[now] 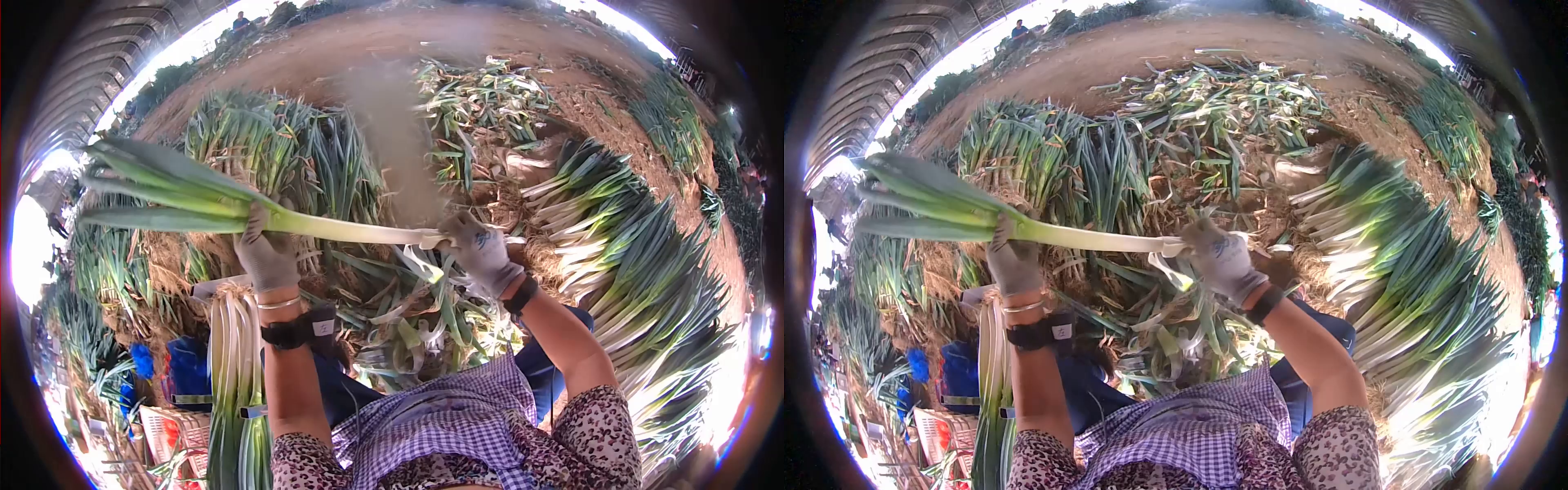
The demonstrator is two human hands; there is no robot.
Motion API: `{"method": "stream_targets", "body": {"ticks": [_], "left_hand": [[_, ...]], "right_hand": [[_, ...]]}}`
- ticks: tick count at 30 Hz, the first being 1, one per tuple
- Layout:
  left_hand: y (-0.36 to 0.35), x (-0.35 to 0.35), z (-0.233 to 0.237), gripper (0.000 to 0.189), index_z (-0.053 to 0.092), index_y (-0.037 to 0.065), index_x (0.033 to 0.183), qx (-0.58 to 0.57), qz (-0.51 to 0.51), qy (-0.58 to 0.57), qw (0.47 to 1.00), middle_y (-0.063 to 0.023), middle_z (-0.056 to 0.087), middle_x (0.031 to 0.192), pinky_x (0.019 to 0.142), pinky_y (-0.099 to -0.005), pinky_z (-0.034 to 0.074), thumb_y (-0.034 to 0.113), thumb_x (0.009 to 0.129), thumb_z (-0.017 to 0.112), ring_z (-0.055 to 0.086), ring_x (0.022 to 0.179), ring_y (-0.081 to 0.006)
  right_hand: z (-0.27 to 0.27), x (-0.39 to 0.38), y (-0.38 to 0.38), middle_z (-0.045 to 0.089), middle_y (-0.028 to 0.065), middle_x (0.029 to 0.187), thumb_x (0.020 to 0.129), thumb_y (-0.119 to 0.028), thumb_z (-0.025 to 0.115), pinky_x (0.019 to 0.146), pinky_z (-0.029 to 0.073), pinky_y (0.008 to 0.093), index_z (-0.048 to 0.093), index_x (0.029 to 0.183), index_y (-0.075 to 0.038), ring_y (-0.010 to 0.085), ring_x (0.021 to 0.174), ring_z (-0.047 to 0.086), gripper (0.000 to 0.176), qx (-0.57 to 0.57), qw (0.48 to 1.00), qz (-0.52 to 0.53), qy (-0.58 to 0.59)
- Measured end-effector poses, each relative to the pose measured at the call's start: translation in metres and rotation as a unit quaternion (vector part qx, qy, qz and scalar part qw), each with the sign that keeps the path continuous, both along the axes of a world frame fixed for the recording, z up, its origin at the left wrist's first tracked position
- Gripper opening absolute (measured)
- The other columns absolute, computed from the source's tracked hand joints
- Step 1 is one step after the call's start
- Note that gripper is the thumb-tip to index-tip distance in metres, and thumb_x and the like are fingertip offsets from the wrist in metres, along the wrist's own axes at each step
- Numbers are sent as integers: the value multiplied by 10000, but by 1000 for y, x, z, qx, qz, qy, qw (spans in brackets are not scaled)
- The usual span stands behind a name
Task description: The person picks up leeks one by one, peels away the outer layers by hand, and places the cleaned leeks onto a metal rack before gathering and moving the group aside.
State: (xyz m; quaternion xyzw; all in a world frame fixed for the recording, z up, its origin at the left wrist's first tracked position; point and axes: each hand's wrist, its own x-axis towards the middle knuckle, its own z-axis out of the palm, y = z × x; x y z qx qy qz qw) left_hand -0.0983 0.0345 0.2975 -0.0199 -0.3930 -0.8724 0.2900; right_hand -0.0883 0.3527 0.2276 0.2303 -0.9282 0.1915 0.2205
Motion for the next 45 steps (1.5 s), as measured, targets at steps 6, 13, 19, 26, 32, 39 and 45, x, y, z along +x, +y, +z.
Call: {"method": "stream_targets", "body": {"ticks": [6,13,19,26,32,39,45], "left_hand": [[-98,20,5,321,580,5,1132,10,36,30,999,-110,636,1003,885,-403,524,153,870,690,614,927,-248],[-121,28,-3,308,577,-5,1133,29,-23,52,998,-126,622,996,902,-405,510,131,874,674,595,945,-256],[-140,28,-17,313,599,-2,1072,54,-19,35,998,-118,627,966,881,-389,508,121,816,729,596,903,-257],[-160,31,-29,311,587,9,1103,47,38,-20,998,-110,633,947,862,-386,511,122,838,707,603,878,-252],[-226,63,-51,286,586,2,1106,22,112,-17,993,-108,625,968,855,-391,511,115,860,677,592,889,-246],[-210,43,-57,307,596,0,1083,79,111,-15,991,-105,624,981,909,-390,503,87,808,701,603,916,-256],[-211,36,-72,284,608,7,1091,73,46,-28,996,-117,640,1006,915,-397,500,117,836,667,609,929,-251]], "right_hand": [[-41,-42,150,655,101,969,777,-216,676,718,522,414,643,998,-117,322,876,636,244,-73,964,-254,-34],[-29,-62,99,693,95,1005,798,-149,700,795,493,344,609,1219,-70,234,885,657,438,-242,959,-61,-133],[0,-51,46,387,123,1491,880,-359,673,952,453,302,326,1481,-49,141,1259,450,760,-552,708,278,-343],[-11,-63,10,445,93,1334,962,-376,564,941,448,346,410,1349,-85,204,1202,448,508,-555,623,260,-486],[-13,-57,90,624,-9,754,934,-306,575,630,444,222,687,842,-83,93,650,551,266,-614,744,-35,-262],[12,-41,-11,631,-36,984,915,-247,647,608,462,217,556,1309,-117,60,716,549,424,-499,741,181,-411],[1,-43,-57,574,-5,719,922,-228,634,538,434,233,630,945,-85,102,599,537,145,-677,519,237,-465]]}}
